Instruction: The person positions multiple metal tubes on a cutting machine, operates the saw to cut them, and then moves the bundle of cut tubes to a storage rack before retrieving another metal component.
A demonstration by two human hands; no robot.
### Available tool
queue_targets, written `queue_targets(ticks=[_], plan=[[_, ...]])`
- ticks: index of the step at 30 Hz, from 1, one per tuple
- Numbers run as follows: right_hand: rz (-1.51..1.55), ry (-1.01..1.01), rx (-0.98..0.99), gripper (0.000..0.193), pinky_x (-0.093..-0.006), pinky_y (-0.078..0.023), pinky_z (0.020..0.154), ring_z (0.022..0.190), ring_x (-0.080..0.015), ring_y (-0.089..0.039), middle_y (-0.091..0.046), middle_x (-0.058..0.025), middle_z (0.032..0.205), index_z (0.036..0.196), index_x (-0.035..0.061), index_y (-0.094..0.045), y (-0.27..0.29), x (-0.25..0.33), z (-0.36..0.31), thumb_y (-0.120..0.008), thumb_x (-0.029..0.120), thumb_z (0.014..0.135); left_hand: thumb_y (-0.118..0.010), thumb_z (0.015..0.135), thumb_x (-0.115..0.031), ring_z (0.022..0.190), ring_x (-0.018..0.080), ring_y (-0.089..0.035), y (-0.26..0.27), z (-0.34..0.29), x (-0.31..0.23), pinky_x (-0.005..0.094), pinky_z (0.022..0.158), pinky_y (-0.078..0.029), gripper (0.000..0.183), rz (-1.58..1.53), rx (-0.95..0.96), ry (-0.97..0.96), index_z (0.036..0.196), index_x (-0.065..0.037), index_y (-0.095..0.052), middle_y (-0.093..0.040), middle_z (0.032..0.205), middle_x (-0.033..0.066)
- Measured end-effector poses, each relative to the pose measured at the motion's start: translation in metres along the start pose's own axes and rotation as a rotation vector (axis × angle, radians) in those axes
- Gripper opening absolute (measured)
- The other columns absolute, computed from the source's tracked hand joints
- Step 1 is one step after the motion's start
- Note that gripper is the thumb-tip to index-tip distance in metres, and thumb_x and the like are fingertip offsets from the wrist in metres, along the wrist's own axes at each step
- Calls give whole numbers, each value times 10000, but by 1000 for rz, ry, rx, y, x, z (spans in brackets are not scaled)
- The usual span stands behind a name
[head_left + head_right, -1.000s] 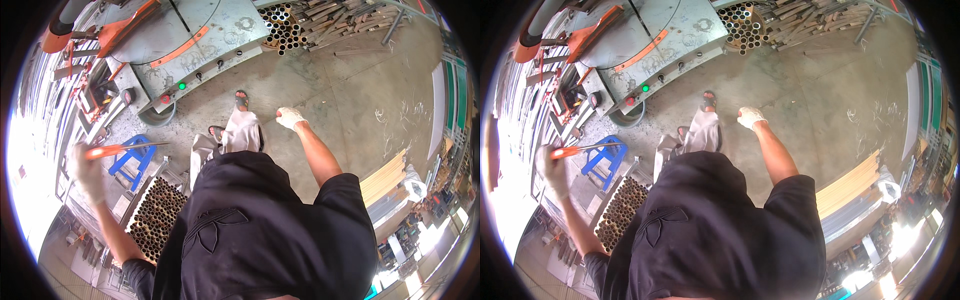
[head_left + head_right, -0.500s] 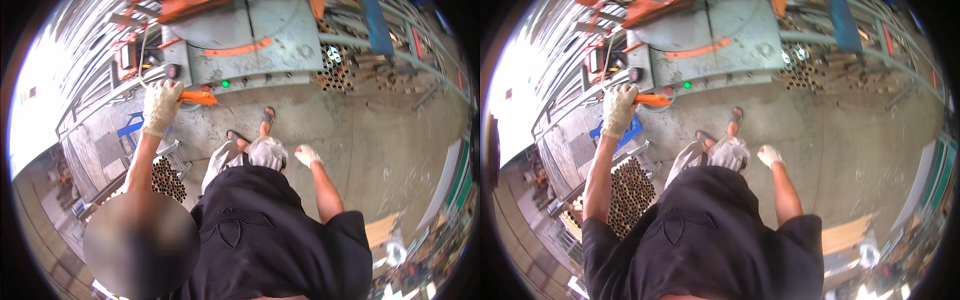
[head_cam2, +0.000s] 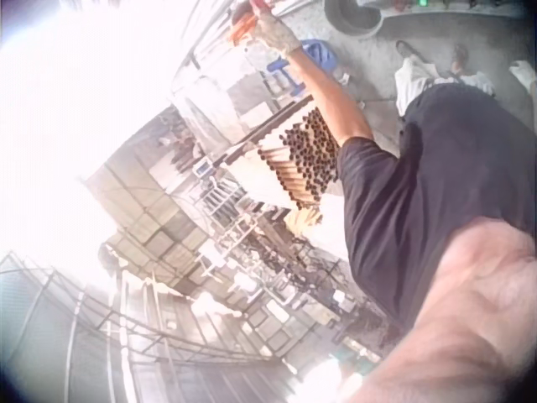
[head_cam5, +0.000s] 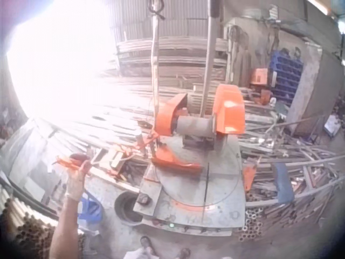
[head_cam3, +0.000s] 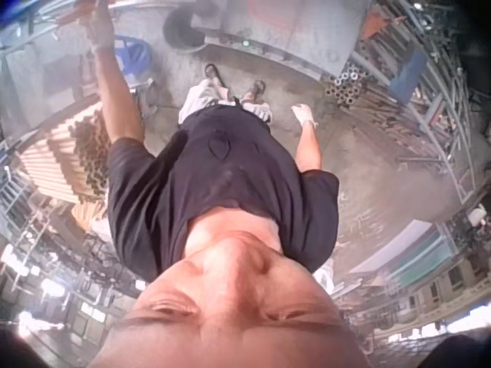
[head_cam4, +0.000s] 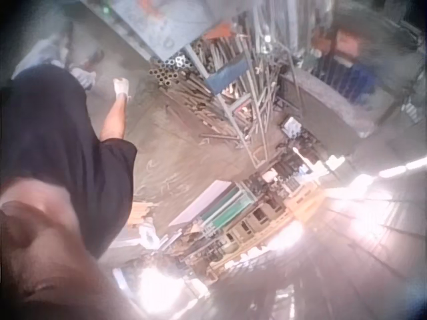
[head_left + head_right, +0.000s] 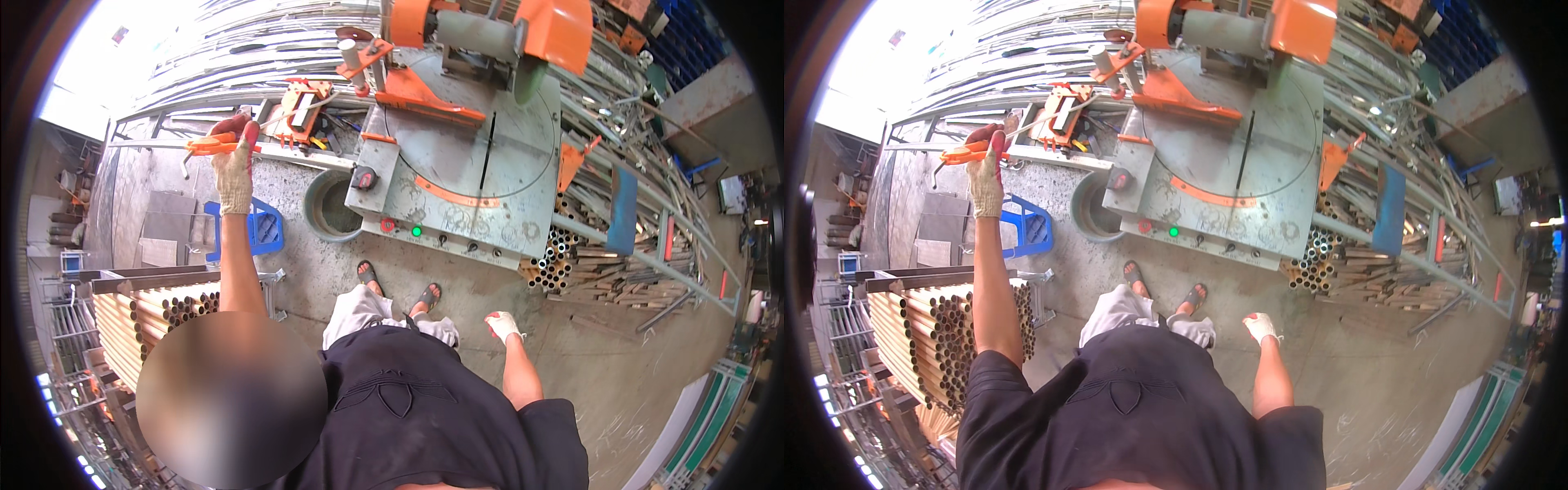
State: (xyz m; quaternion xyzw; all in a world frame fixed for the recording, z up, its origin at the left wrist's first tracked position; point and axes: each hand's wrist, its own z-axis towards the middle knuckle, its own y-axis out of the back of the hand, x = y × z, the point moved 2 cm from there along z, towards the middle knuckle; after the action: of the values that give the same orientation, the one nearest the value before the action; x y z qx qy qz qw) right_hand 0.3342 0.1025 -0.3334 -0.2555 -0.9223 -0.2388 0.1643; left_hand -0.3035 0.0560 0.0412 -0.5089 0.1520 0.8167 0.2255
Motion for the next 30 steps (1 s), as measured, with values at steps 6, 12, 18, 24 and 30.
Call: queue_targets(ticks=[6,12,18,24,30], plan=[[140,56,-92,111,-266,-482,492,592,-108,-586,-626,-10,709,887,77,-694,2,76,-5,-605,138,861,-835,748,-226,798,168,-610,5,38,44,281,710,-524,530,391,275,50,1132,-15,-537,-602,923,81],[225,-4,-94,112,-297,-512,533,634,-123,-609,-651,-19,756,920,68,-688,-61,90,-17,-605,120,865,-878,697,-353,703,136,-585,-38,131,60,295,687,-507,556,360,86,-68,1038,-35,-575,-618,777,40],[304,-119,-193,136,-321,-535,574,682,-137,-629,-671,-36,796,978,75,-691,-109,69,-58,-645,175,899,-758,766,-538,569,177,-596,-136,269,129,330,565,-468,529,114,96,66,921,-48,-638,-631,666,67],[415,-261,-288,171,-310,-502,542,601,-144,-609,-659,-51,722,943,40,-695,-149,73,-140,-646,186,868,-718,670,-711,882,326,-674,-243,311,262,394,804,-501,819,98,63,591,971,46,-636,-690,882,196],[333,-380,-252,199,-307,-498,582,638,-138,-617,-660,-46,728,941,60,-699,-202,76,-172,-626,232,870,-730,634,-711,988,384,-659,-267,318,297,410,847,-503,859,250,315,543,1038,40,-626,-676,1034,234]])
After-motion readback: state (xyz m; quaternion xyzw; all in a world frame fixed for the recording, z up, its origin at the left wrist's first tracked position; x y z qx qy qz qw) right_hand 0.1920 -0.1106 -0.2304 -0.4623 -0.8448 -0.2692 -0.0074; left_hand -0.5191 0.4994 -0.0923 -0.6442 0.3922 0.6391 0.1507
